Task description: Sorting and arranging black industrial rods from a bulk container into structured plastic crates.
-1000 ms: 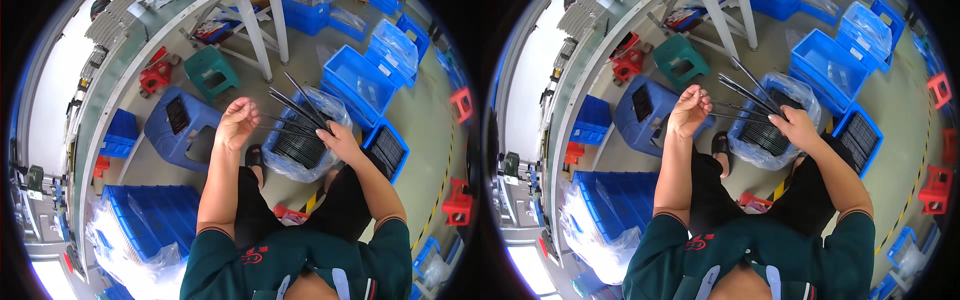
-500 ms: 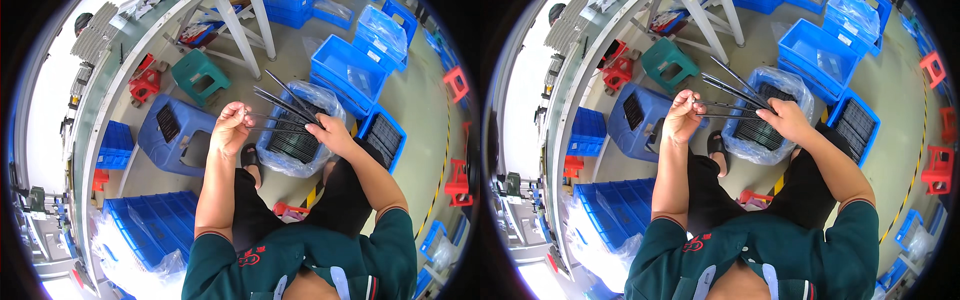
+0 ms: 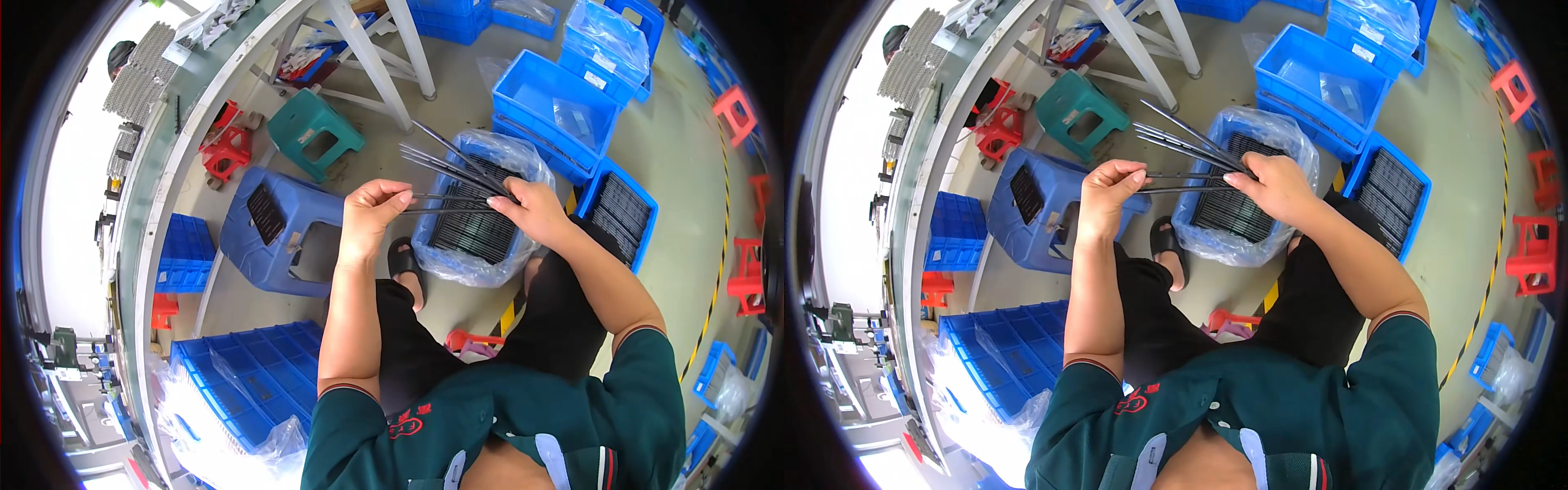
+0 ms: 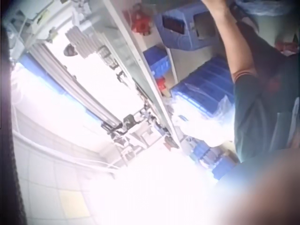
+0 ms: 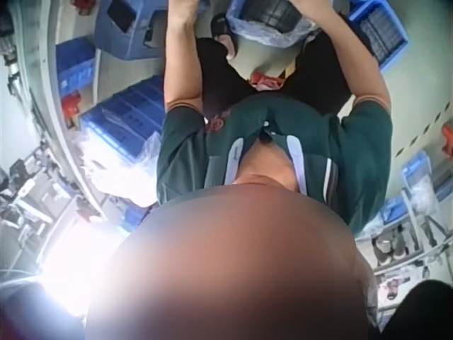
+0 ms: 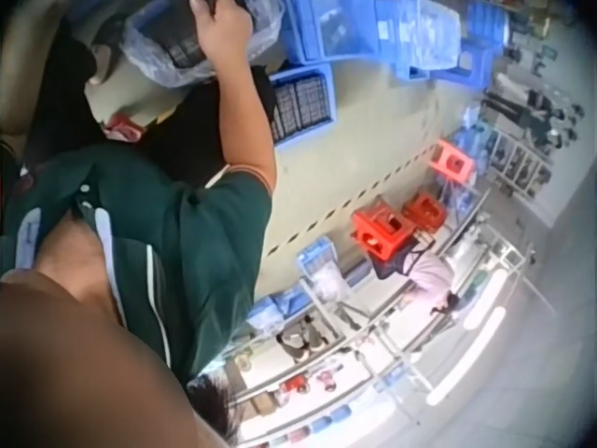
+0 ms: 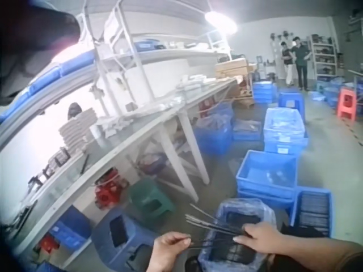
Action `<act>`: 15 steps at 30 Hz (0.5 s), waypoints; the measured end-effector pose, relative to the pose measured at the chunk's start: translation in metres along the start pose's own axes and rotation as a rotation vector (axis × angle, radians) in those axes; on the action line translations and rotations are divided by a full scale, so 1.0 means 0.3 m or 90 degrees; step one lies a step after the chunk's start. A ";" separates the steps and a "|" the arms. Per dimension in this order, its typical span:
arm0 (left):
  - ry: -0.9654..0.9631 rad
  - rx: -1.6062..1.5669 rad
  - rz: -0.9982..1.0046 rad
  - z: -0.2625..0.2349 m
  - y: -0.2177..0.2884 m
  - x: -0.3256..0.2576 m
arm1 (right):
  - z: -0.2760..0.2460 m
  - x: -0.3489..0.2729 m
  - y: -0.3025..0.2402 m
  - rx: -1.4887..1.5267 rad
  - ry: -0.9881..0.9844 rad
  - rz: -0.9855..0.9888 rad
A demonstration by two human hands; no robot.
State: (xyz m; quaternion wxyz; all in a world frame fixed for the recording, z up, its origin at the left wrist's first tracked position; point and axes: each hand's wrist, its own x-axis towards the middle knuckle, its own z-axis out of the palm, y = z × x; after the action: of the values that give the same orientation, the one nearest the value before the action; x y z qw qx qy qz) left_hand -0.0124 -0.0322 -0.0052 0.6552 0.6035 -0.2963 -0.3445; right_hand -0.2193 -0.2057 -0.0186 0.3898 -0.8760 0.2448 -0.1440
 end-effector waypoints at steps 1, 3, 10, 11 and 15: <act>-0.017 -0.021 -0.015 -0.006 0.007 -0.006 | -0.001 -0.001 -0.002 -0.012 -0.008 -0.002; -0.039 -0.042 -0.025 -0.006 0.016 -0.008 | -0.005 0.001 0.004 -0.028 -0.011 -0.005; 0.053 0.032 0.071 -0.075 0.041 -0.021 | -0.022 -0.019 0.006 0.282 -0.082 0.124; 0.051 0.002 0.062 -0.079 0.038 -0.013 | -0.029 -0.019 0.004 0.280 -0.085 0.122; -0.001 -0.114 0.047 -0.068 0.022 0.014 | -0.044 -0.022 0.006 0.429 -0.205 0.148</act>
State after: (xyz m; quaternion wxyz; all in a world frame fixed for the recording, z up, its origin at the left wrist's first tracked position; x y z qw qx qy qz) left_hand 0.0071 -0.0233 -0.0006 0.7185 0.5312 -0.2867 -0.3456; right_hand -0.2312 -0.2113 -0.0116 0.7029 -0.6766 0.2168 -0.0318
